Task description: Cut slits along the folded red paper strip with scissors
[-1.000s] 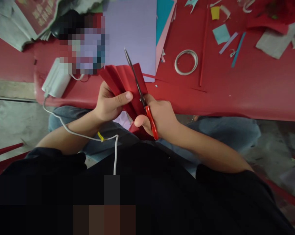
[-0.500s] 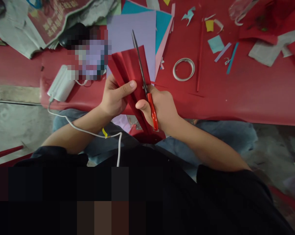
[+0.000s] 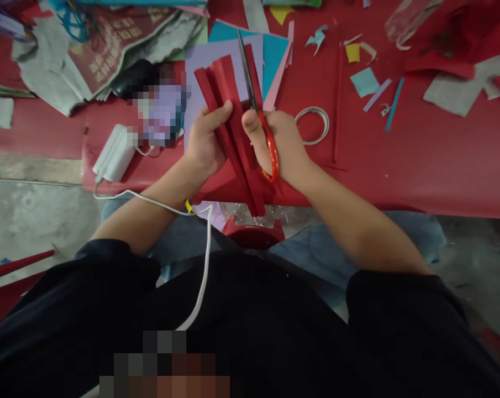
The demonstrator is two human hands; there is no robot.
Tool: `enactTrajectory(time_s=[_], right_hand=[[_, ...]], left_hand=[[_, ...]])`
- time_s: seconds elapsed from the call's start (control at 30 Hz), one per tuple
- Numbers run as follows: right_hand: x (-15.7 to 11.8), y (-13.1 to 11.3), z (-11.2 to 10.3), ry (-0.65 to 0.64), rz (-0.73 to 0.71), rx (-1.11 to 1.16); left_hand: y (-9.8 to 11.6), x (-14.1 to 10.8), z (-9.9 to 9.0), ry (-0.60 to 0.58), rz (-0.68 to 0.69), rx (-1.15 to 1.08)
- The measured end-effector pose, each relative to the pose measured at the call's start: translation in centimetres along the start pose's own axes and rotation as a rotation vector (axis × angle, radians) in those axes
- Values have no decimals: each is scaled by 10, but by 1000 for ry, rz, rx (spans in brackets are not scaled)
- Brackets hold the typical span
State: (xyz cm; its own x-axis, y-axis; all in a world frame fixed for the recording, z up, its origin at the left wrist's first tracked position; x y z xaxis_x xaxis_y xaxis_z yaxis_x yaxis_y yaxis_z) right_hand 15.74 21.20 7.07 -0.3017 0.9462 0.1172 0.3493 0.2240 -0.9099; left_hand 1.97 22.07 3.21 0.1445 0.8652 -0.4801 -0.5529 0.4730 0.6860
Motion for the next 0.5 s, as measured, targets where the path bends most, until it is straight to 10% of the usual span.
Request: enactTrajectory(time_s=[0.5], right_hand=[[-2, 19, -69, 160, 72, 19]], left_hand=[[11, 13, -40, -47, 60, 28]])
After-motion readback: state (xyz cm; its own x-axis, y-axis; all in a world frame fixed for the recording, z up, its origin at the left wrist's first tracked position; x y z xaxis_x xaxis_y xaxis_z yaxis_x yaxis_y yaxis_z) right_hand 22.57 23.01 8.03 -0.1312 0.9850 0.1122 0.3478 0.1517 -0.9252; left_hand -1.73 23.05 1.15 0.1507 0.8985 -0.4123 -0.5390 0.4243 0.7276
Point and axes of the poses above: each hand's wrist, its own x-axis towards the middle knuckle, its own z-axis out of the palm, y = z × x, the point moved 10 cm from there along x, towards the middle knuckle, and after that the axes turned 10 degrees about -z, right-handed, at the moved point
